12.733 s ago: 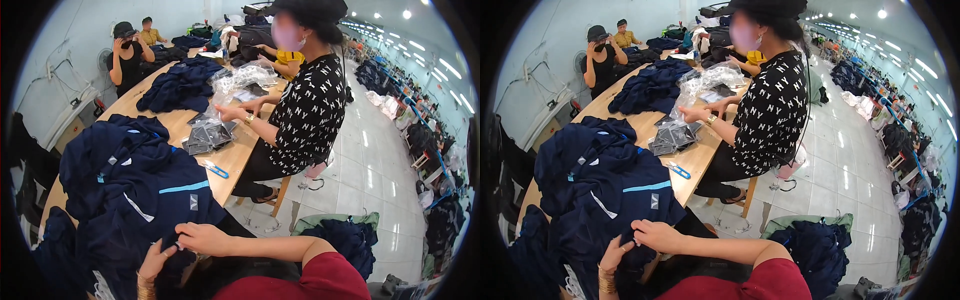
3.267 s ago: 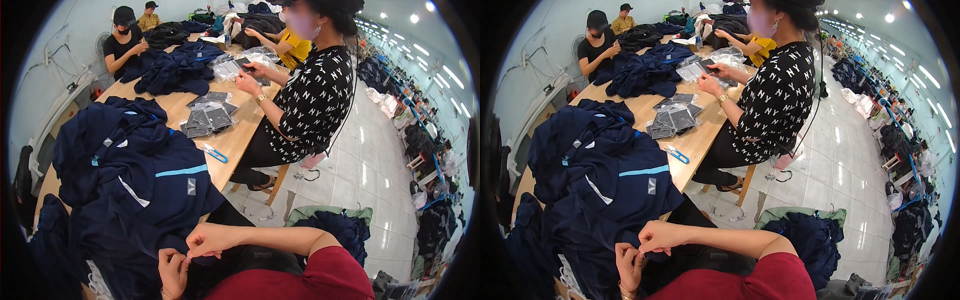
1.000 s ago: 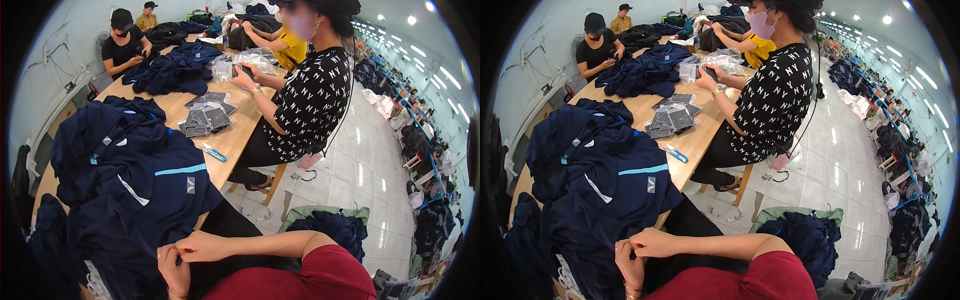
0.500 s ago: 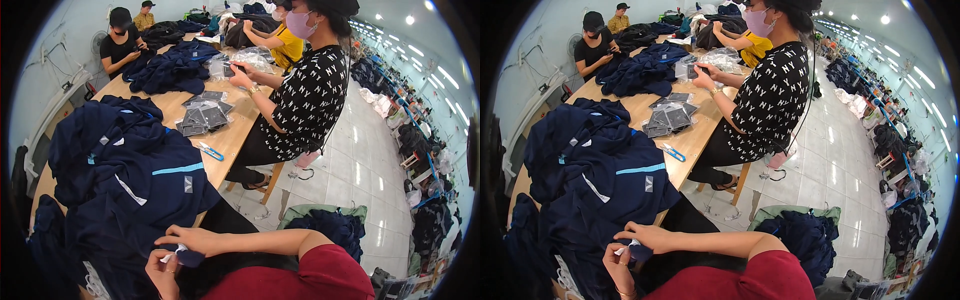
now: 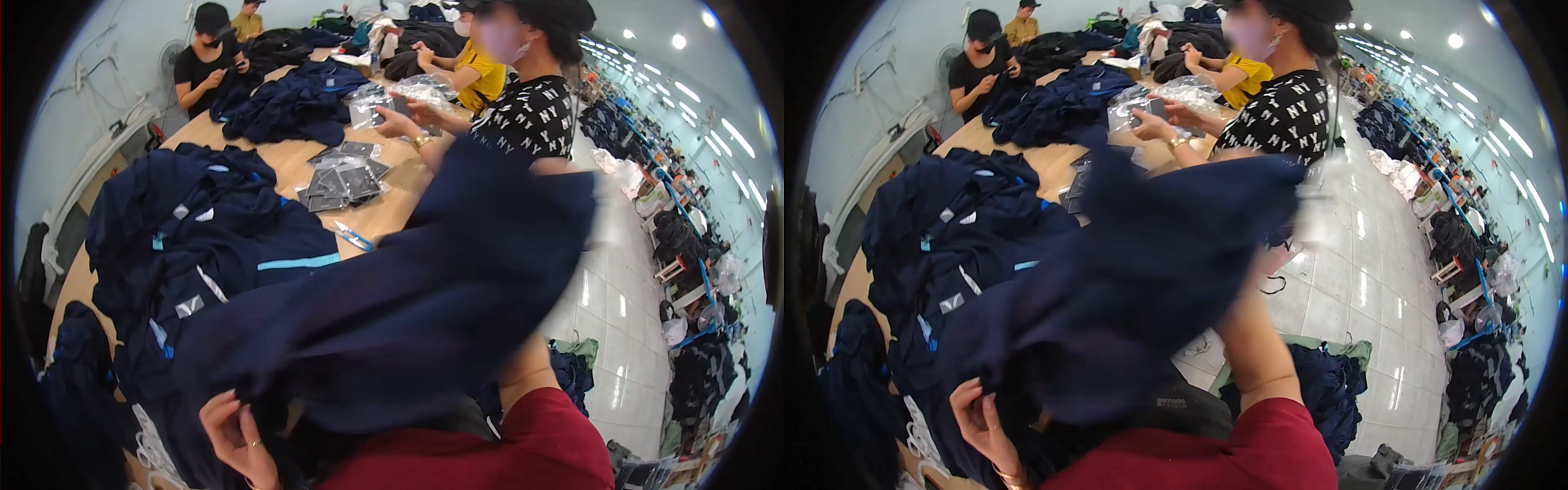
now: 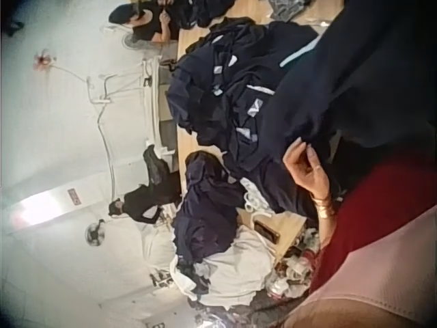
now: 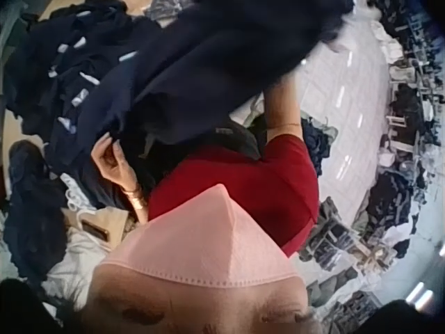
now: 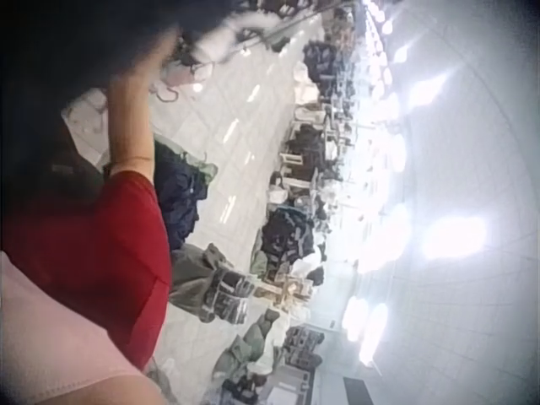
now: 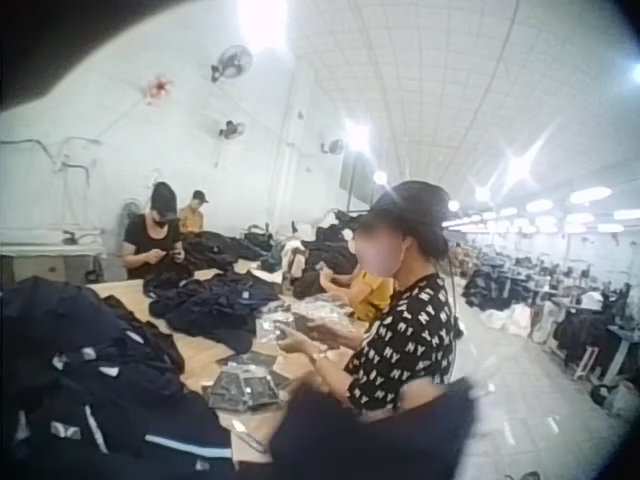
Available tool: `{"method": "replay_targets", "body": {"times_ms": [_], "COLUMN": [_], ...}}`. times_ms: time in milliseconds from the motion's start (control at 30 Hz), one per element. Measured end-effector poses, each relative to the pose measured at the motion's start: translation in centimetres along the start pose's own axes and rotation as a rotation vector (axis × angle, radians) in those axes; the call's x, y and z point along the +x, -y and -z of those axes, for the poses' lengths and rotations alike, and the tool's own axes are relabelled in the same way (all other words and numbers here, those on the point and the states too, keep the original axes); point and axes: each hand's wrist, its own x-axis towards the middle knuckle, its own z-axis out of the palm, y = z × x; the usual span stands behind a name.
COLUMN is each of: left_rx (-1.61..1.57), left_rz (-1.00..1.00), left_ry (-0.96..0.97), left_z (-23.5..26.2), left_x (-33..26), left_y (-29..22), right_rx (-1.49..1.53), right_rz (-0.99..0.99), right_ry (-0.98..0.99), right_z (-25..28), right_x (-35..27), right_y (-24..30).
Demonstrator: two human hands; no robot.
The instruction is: Trimming excess threads from navy blue athletic garments using thread snips.
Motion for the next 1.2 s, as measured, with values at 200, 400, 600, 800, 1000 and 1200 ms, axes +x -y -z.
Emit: {"method": "replay_targets", "body": {"times_ms": [200,400,600,800,1000,1200], "left_rx": [0.248,0.171,0.152,0.141,0.212,0.209], "left_rz": [-0.132,-0.106,-0.071,-0.043,0.04,0.124], "left_ry": [0.311,0.377,0.413,0.493,0.495,0.383], "left_z": [0.6,-1.4,-1.5,-2.8,-1.5,0.9], "left_x": [1.3,2.1,2.1,2.7,1.7,1.9], "left_y": [0.3,1.2,1.6,3.0,2.2,3.6], "right_rx": [-0.172,-0.403,-0.487,-0.928,-0.504,-1.115], "right_rz": [-0.383,-0.824,-1.246,-1.18,-2.111,-0.871], "right_ry": [-0.168,-0.43,-0.739,-0.825,0.153,0.262], "right_z": [12.6,21.5,29.0,32.9,26.4,17.4], "right_x": [-13.7,-20.9,-37.3,-49.1,-43.1,-25.6], "right_y": [0.1,-2.4,-5.8,-9.6,-20.0,-21.4]}}
